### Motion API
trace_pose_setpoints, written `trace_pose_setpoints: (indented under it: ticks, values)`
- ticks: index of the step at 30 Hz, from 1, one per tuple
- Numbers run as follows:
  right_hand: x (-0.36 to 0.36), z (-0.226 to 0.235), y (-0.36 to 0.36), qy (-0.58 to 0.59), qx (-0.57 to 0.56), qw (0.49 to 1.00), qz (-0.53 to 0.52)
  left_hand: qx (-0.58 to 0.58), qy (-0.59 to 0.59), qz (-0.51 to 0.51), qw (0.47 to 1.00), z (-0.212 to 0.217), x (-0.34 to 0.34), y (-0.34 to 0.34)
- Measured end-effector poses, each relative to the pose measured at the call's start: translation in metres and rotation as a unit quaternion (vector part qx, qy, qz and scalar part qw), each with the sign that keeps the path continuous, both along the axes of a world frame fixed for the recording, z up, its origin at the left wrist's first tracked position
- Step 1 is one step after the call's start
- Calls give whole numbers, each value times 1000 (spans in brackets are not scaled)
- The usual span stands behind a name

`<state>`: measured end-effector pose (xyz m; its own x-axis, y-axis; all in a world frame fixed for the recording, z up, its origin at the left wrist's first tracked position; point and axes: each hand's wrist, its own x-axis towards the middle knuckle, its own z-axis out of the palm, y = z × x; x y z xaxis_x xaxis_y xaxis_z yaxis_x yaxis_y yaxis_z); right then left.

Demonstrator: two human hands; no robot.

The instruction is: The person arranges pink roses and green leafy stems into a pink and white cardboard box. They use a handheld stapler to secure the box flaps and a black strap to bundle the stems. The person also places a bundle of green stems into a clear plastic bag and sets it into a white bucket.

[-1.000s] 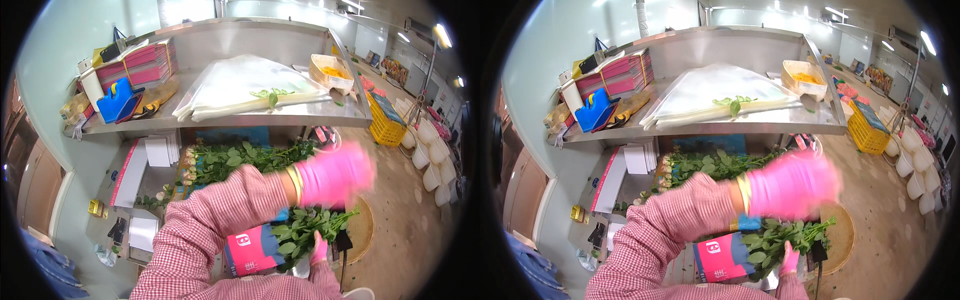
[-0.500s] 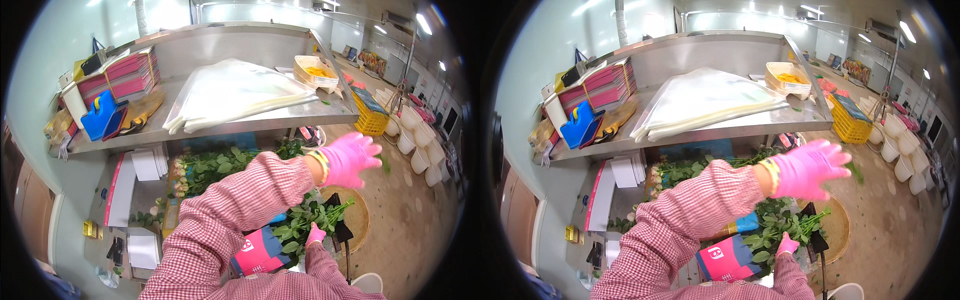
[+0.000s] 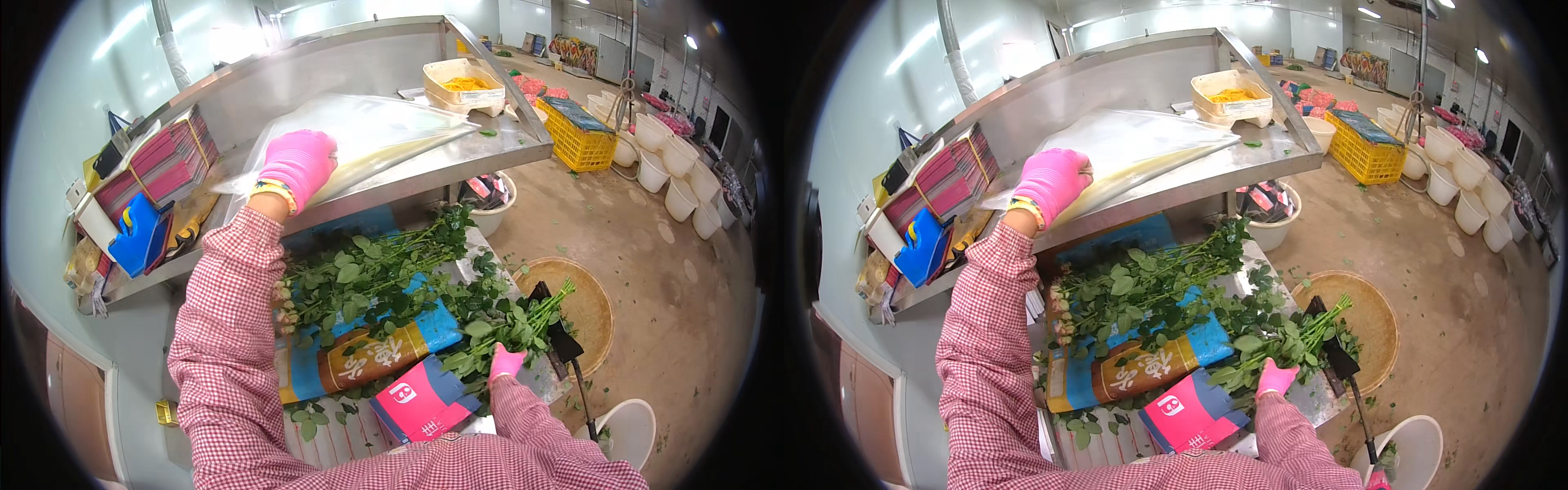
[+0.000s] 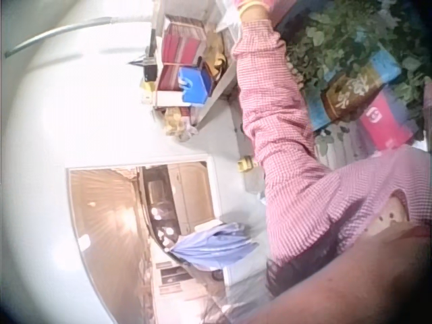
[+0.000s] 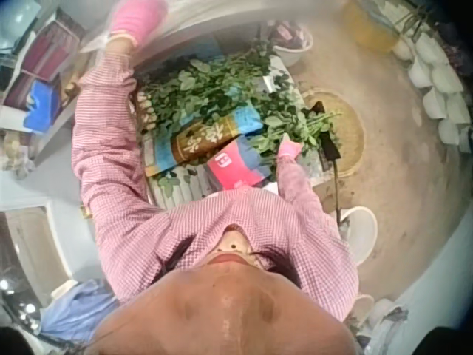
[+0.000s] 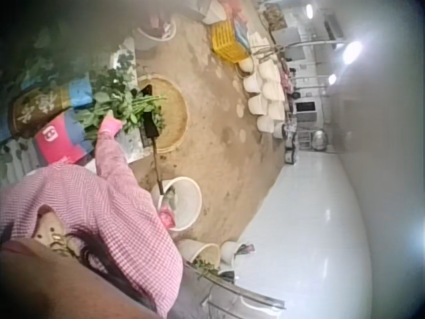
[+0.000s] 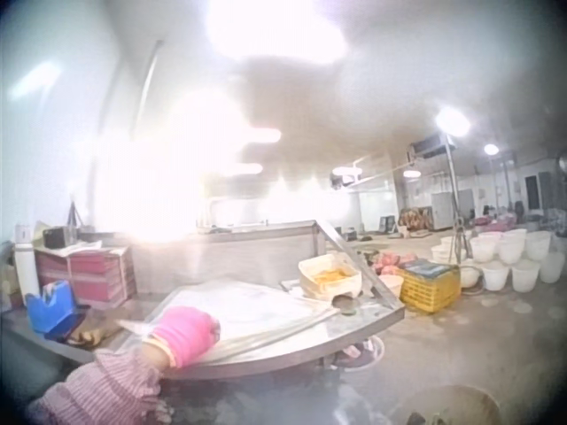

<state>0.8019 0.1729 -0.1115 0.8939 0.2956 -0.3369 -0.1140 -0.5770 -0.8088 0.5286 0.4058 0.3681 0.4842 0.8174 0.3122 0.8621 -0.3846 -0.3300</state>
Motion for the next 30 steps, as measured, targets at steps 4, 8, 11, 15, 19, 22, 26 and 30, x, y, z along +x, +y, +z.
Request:
trace_pose_setpoints:
  ticks: [4, 8, 11, 15, 19, 22, 26, 30]
  values:
    - [18, 8, -42, -59, 159, 984, 56, -64, 56, 22, 996, 19, -3, -19]
    - [40, 24, -2, -43, -201, 974, 92, -86, -51, -122, 988, 25, -22, -16]
    - [17, 64, 12, -16, -212, 974, 79, -56, 4, -4, 998, 25, 4, -24]
    - [14, 49, 58, -42, -268, 962, -2, -30, -7, 43, 999, 25, 35, -21]
    - [16, 49, 58, 12, -190, 982, 11, -77, -147, -57, 984, 12, 21, 5]
    - [39, 31, 30, -109, 228, 966, 60, -63, -109, -1, 992, 22, 34, -7]
    - [49, 128, 21, -174, 310, 916, 184, -84, -130, -14, 988, 31, 37, -10]
    - [64, 252, 2, -357, 324, 808, 339, -185, -359, -171, 899, 9, 32, 24]
